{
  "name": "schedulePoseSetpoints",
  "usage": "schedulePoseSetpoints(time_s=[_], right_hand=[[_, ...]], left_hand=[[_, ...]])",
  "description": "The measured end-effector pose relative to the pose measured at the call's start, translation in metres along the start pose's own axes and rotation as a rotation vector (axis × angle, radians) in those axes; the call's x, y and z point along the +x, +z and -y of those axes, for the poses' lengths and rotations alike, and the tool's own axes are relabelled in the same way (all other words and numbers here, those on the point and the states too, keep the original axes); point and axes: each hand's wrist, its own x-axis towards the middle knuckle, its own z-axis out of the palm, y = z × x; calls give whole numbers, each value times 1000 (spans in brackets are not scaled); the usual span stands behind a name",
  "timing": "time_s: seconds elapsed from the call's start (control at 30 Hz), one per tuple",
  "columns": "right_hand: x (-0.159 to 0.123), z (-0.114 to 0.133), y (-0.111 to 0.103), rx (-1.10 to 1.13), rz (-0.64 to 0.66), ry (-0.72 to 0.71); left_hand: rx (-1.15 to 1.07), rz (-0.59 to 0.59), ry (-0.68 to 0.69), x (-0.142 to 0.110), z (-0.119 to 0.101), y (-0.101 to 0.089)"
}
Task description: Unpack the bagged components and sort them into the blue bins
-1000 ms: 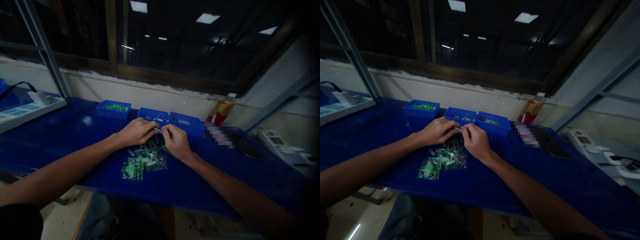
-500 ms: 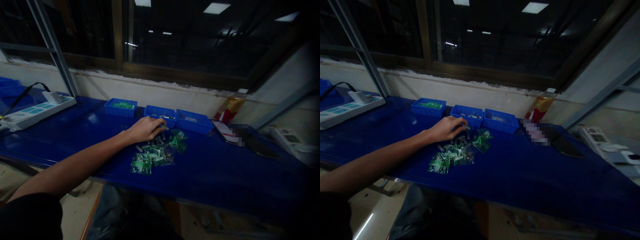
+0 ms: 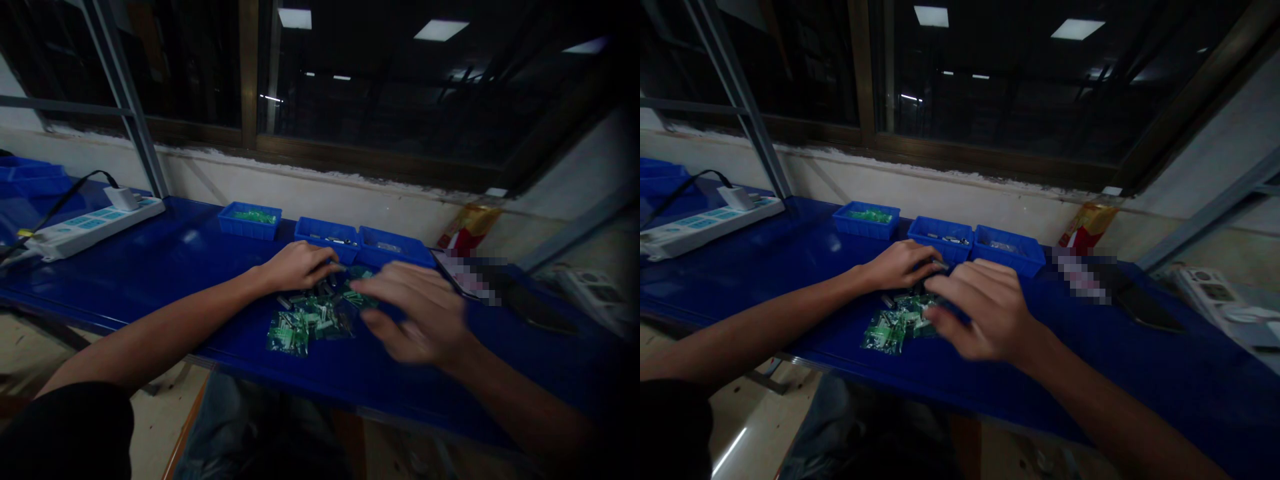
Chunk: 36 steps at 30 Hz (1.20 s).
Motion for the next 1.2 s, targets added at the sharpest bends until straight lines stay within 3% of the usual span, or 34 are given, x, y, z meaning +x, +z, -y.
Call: schedulePoseSetpoints(time_s=[0.1, 0.27, 0.43, 0.57, 0.7, 0.87, 1.2], right_hand=[[10, -18, 15, -102, 50, -51], [6, -35, 33, -154, 63, -6], [0, -36, 36, -131, 58, -25], [1, -35, 38, -57, 51, 71], [-1, -35, 41, 64, 58, 199], [-4, -34, 46, 188, 70, 255], [-4, -35, 44, 97, 67, 310]], left_hand=[[-9, 1, -27, 0, -2, 2], [-35, 37, -42, 0, -4, 4], [-5, 58, -83, 0, -3, 6], [-88, 19, -123, -1, -1, 5], [-193, -19, -48, -2, -1, 2], [-135, -14, 12, -2, -2, 5], [-41, 14, -149, -3, 0, 13]])
